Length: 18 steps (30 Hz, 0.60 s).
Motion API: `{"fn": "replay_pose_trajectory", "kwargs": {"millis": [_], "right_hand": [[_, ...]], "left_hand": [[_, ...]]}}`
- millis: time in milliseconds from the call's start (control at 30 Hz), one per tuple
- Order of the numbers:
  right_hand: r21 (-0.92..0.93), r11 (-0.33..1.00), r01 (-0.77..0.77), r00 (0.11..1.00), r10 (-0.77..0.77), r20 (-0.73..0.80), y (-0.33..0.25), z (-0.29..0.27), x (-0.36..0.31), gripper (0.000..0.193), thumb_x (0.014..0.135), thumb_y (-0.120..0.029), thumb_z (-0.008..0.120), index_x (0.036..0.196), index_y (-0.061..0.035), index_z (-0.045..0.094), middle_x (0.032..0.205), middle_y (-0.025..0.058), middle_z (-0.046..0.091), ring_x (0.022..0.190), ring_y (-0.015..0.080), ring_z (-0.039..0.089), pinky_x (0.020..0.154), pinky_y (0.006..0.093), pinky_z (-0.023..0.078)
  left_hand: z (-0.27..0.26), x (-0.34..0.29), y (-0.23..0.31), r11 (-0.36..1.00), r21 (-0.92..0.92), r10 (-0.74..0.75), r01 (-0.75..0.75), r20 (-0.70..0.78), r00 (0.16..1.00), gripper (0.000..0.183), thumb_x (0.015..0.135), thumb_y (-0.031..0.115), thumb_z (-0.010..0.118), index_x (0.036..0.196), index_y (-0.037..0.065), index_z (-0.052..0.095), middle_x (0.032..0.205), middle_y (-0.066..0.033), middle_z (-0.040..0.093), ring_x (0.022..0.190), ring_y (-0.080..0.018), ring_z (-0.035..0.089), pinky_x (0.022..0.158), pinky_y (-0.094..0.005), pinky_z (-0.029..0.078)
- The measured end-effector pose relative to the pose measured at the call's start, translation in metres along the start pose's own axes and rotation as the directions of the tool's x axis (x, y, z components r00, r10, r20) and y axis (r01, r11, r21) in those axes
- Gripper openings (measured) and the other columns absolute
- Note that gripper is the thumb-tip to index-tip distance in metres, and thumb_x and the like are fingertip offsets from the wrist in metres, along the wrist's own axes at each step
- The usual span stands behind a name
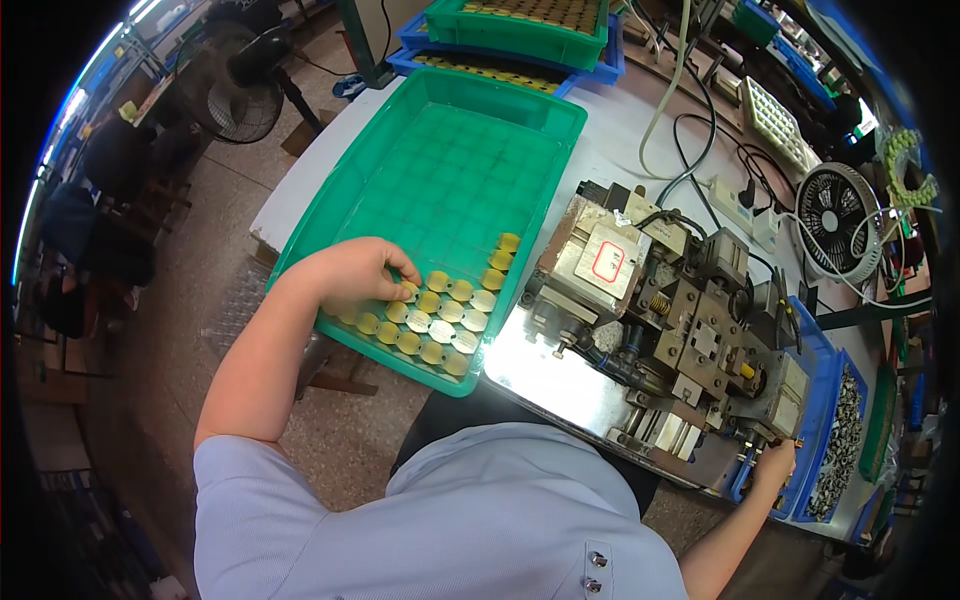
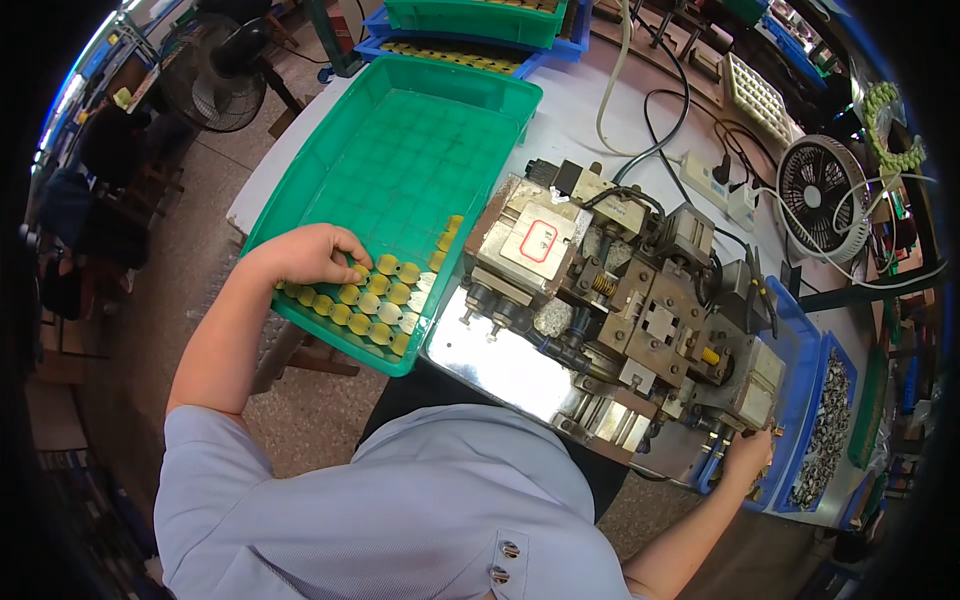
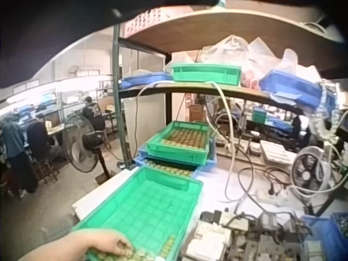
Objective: Assembling small metal components by placing them into a mechanical fixture on a workbench.
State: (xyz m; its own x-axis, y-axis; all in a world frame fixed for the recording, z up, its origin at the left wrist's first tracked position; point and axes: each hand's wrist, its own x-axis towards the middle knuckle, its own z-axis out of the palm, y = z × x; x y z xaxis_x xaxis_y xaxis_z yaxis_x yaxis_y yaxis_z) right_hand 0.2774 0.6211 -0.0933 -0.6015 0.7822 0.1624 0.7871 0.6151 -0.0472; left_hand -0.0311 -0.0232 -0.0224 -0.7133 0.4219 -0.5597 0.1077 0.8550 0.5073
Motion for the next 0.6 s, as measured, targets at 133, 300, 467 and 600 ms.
{"fn": "replay_pose_trajectory", "kwargs": {"millis": [133,300,467,600], "right_hand": [[0.048,0.999,0.001,0.999,-0.003,0.036,0.003,-0.002,0.003,0.035,0.081,-0.011,0.072,0.114,-0.0014,0.066,0.093,0.0174,0.072,0.082,0.0376,0.068,0.078,0.0437,0.053],[0.075,0.997,-0.011,1.000,0.008,0.030,0.000,-0.006,-0.001,0.030,0.083,-0.012,0.071,0.111,-0.0010,0.066,0.092,0.0159,0.071,0.080,0.0342,0.067,0.076,0.0423,0.053],[0.106,0.994,-0.026,0.999,0.023,0.022,-0.006,-0.018,-0.010,0.025,0.086,-0.013,0.071,0.108,-0.0005,0.066,0.090,0.0140,0.070,0.078,0.0300,0.065,0.075,0.0405,0.053],[0.130,0.991,-0.032,0.999,0.030,0.014,-0.010,-0.029,-0.011,0.022,0.088,-0.015,0.070,0.105,-0.0001,0.066,0.088,0.0125,0.069,0.076,0.0266,0.064,0.074,0.0391,0.053]], "left_hand": [[0.003,0.001,-0.005,0.998,-0.021,0.052,-0.053,-0.024,0.998,0.026,0.090,0.017,0.075,0.112,0.005,0.077,0.088,-0.0066,0.072,0.071,-0.0166,0.062,0.073,-0.0301,0.052],[0.004,-0.001,-0.002,0.998,0.016,0.058,-0.057,-0.042,0.997,0.025,0.089,0.016,0.075,0.111,0.005,0.077,0.087,-0.0069,0.072,0.071,-0.0168,0.063,0.073,-0.0305,0.052],[0.004,-0.004,0.001,1.000,0.000,0.007,-0.007,-0.029,1.000,0.025,0.090,0.016,0.075,0.112,0.004,0.076,0.088,-0.0076,0.072,0.072,-0.0171,0.064,0.074,-0.0302,0.053],[-0.001,-0.011,0.017,0.998,-0.005,-0.063,0.063,-0.014,0.998,0.028,0.089,0.014,0.074,0.116,0.004,0.073,0.099,-0.0067,0.069,0.074,-0.0131,0.063,0.071,-0.0272,0.052]]}}
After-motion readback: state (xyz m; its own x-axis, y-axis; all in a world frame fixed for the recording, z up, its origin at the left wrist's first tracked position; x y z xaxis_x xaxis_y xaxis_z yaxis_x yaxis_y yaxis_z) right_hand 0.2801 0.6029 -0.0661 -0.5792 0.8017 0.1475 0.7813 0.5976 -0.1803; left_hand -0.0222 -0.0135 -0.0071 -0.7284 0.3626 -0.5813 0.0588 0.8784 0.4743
